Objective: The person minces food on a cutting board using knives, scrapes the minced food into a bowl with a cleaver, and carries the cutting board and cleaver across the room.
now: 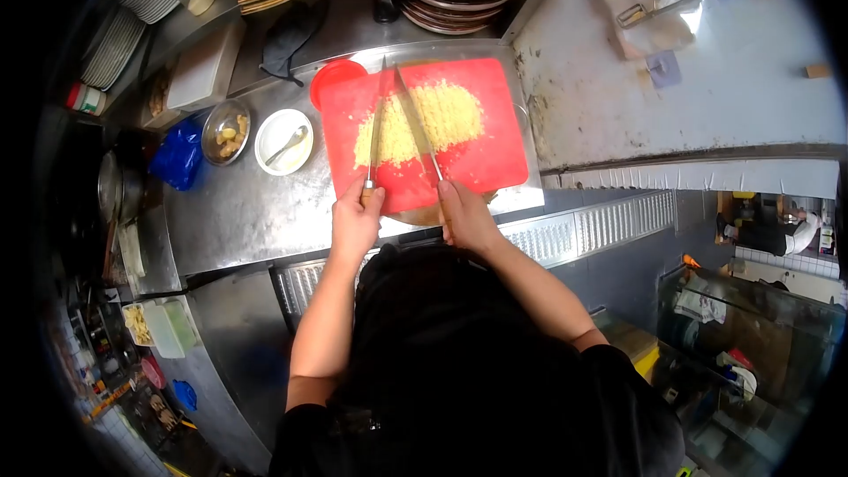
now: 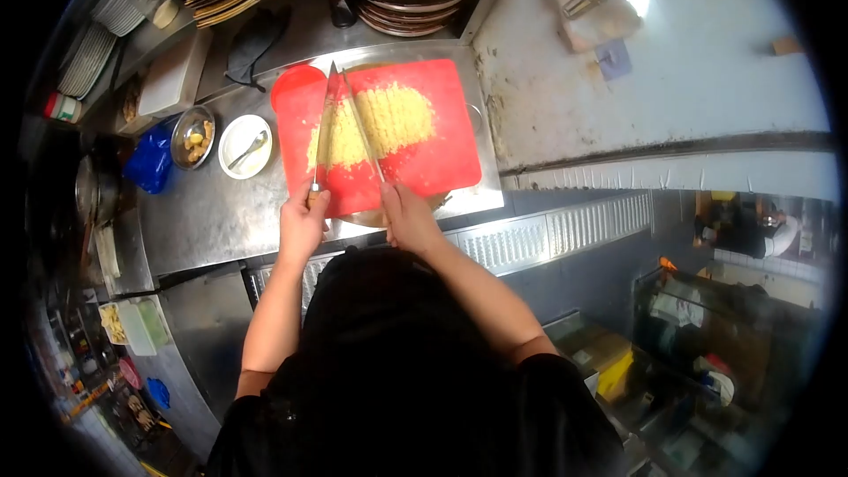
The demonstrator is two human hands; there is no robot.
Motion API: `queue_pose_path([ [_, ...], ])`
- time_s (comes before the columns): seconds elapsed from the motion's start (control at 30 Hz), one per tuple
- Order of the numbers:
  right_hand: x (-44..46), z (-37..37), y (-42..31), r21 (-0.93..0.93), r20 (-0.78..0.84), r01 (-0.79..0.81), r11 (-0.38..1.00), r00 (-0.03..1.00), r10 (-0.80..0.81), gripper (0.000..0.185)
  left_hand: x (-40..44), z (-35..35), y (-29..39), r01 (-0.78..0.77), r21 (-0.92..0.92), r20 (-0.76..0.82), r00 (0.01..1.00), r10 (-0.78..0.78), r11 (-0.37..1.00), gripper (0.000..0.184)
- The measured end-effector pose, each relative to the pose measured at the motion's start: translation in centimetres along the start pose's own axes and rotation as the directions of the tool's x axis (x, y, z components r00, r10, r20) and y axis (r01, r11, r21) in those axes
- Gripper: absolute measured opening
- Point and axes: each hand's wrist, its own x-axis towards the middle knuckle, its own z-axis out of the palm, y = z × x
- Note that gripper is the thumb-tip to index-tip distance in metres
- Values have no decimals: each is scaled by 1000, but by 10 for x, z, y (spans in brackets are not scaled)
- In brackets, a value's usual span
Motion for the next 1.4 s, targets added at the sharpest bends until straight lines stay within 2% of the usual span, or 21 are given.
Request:
queue_pose_path([
  [0.07, 0, -3, -13, 24, 7, -61, 998, 998, 61, 43, -3, 1, 0, -98, 45, -25, 995, 100, 994, 40],
  [0.1, -1, -3, -13, 19, -5, -36, 999, 999, 36, 43, -4, 1, -1, -142, 66, -44, 988, 145, 988, 40],
  [0.17, -6, -1, -8, 13, -31, 12, 1000, 999, -12, 43, 5, 5, -17, -117, 55, -32, 992, 119, 992, 40],
  [0.3, -1, -7, -7, 39, -66, -28, 999, 997, 31, 42, -1, 7, 4, -66, 46, -5, 998, 67, 997, 39],
  [0.4, -5, -9, -8, 20, -59, -8, 1000, 998, 10, 43, -1, 11, -12, -173, 29, -10, 985, 174, 984, 38],
  [0.5, -1, -12, -1, 27, -71, -24, 999, 997, 26, 43, 4, 13, -7, -99, 51, 5, 995, 98, 994, 37],
  [0.6, -5, -14, -9, 33, -89, -17, 999, 996, 20, 43, -4, 12, 2, -175, 58, 8, 985, 175, 983, 37],
  [0.67, -5, -13, -2, 28, -116, 33, 999, 993, -29, 42, 4, 15, -5, -88, 57, 19, 996, 87, 994, 37],
  [0.7, -6, -14, -2, 42, -114, -1, 999, 993, 6, 41, 5, 17, -4, -45, 58, 31, 999, 43, 997, 37],
  [0.77, -2, -20, -7, 66, -115, -57, 996, 991, 65, 40, 0, 17, 3, -96, 73, 29, 995, 94, 993, 38],
  [0.87, -8, -20, 0, 91, -116, 17, 996, 993, -6, 42, 5, 22, -7, -147, 84, 22, 989, 146, 985, 38],
  [1.0, -7, -27, -8, 67, -116, -61, 996, 991, 69, 43, 1, 25, 7, -108, 98, 30, 994, 105, 989, 39],
  [1.1, -8, -30, -7, 83, -115, -51, 995, 992, 60, 43, -1, 27, -4, -291, 123, -5, 956, 294, 949, 39],
  [1.2, -7, -29, 5, 108, -132, -53, 993, 989, 67, 42, 5, 27, 1, -101, 104, 68, 993, 94, 989, 39],
  [1.3, -10, -28, -2, 87, -137, -30, 996, 990, 42, 41, -2, 30, 0, -245, 67, 31, 969, 244, 967, 39],
  [1.4, -9, -29, 7, 96, -146, -22, 995, 989, 36, 41, 7, 34, -7, -183, 71, 86, 980, 177, 981, 40],
])
